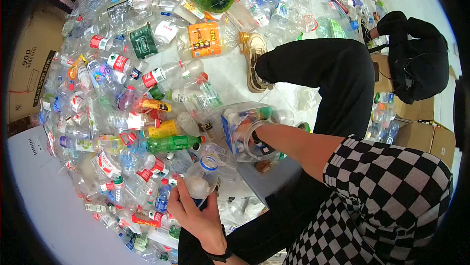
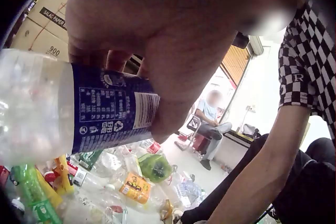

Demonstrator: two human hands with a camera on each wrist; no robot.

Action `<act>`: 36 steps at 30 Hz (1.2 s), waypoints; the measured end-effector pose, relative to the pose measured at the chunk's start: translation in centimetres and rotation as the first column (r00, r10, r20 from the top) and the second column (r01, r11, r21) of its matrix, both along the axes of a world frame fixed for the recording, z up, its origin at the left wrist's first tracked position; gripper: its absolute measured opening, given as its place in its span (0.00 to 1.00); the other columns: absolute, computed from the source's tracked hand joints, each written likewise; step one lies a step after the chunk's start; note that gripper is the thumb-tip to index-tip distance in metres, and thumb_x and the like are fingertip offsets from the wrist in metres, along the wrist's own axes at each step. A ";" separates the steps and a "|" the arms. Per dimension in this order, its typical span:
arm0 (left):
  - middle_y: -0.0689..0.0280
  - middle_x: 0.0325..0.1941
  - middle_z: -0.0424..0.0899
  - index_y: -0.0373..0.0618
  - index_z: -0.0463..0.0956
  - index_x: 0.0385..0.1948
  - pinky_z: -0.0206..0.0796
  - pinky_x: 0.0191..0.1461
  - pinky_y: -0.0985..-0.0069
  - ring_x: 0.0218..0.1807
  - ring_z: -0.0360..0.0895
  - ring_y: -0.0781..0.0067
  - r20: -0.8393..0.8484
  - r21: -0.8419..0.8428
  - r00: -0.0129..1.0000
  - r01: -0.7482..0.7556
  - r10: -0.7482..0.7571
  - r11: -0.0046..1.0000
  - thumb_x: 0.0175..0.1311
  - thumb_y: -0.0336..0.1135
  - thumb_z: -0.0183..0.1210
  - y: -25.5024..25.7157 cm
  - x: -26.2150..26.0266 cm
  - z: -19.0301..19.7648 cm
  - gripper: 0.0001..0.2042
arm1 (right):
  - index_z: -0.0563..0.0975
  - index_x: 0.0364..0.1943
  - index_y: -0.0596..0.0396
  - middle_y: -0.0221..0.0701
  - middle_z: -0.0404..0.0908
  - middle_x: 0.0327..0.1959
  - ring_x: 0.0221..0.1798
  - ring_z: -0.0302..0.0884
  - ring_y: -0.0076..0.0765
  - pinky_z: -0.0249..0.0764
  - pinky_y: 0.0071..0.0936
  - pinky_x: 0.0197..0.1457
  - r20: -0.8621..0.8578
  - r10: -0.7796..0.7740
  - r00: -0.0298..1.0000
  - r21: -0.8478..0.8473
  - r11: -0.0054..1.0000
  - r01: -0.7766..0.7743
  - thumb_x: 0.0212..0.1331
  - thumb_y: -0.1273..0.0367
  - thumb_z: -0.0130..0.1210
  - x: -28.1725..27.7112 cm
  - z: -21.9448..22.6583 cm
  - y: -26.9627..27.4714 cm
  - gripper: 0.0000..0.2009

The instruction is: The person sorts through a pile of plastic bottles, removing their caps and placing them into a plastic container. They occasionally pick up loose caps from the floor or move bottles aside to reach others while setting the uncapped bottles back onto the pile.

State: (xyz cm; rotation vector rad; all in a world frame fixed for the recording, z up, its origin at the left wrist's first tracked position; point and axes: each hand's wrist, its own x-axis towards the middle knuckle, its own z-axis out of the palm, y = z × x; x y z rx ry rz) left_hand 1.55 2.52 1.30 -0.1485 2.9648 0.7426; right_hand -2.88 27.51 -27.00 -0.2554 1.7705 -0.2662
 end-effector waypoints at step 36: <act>0.55 0.48 0.75 0.44 0.73 0.60 0.66 0.55 0.59 0.50 0.72 0.50 -0.339 -0.018 0.933 0.121 -0.120 0.993 0.44 0.29 0.72 1.0 0.8 0.6 0.34 | 0.81 0.51 0.49 0.38 0.83 0.52 0.53 0.80 0.45 0.72 0.38 0.59 -0.334 0.020 0.942 -0.320 0.938 -0.134 0.55 0.73 0.50 0.8 8.6 3.1 0.18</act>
